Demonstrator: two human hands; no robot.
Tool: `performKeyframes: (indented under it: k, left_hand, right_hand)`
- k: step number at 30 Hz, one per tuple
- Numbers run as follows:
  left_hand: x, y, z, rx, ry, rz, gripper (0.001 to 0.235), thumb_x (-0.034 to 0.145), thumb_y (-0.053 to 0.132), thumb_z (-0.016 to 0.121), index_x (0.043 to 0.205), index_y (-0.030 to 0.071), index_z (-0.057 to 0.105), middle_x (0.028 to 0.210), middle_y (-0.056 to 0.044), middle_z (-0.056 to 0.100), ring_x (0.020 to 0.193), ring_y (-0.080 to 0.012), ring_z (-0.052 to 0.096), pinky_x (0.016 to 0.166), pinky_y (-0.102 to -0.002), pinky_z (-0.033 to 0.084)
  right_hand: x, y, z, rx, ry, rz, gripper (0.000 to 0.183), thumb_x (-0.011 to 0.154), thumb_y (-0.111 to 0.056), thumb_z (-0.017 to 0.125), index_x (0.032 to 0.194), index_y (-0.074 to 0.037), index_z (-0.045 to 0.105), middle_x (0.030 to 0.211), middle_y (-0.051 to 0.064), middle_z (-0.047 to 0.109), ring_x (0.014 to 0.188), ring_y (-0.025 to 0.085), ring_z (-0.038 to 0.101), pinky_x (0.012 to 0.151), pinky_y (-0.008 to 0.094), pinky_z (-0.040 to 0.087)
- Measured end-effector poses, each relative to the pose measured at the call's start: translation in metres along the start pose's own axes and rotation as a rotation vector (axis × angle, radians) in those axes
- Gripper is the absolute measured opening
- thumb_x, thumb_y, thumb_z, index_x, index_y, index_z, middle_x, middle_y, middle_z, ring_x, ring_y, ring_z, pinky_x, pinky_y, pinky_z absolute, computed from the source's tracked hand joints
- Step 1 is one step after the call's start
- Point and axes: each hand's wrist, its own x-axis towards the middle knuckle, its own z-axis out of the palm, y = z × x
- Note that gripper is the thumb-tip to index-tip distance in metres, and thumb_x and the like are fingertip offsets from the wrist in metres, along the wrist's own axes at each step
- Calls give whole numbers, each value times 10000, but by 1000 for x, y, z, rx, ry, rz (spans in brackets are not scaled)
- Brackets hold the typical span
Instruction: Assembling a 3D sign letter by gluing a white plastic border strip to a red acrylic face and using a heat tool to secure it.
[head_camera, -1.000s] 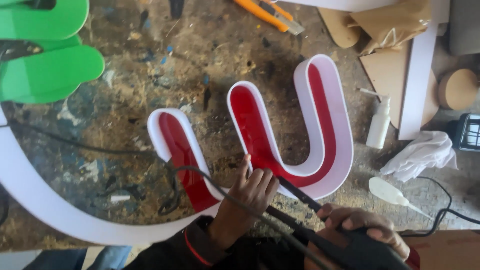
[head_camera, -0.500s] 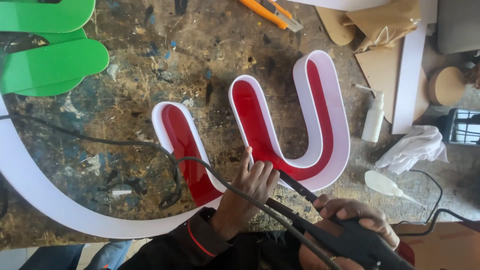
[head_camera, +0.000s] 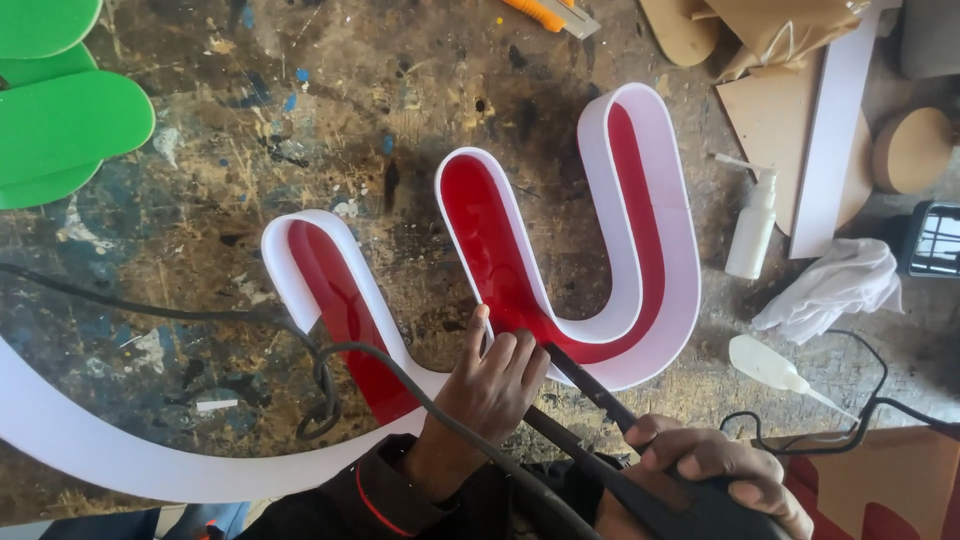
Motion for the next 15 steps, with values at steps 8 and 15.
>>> performKeyframes:
  k: [8, 15]
  left_hand:
    - [0, 2, -1, 23, -8, -3, 122, 1163, 295, 720, 1061, 258, 665, 1005, 50, 648, 962, -145, 629, 1286, -533, 486]
    - [4, -3, -9, 27, 4, -7, 201, 1177, 245, 720, 999, 271, 632, 890, 76, 548, 881, -124, 564, 1332, -546, 458]
  right_hand:
    - [19, 4, -43, -31, -245, 7, 341, 1179, -385, 669, 1464, -203, 623, 1255, 59, 671, 975, 266, 719, 872, 530, 743]
    - [28, 1, -60, -32, -512, 4, 556, 1080, -322, 759, 1589, -170, 594, 1398, 75, 719, 1161, 272, 814, 1048, 553, 792]
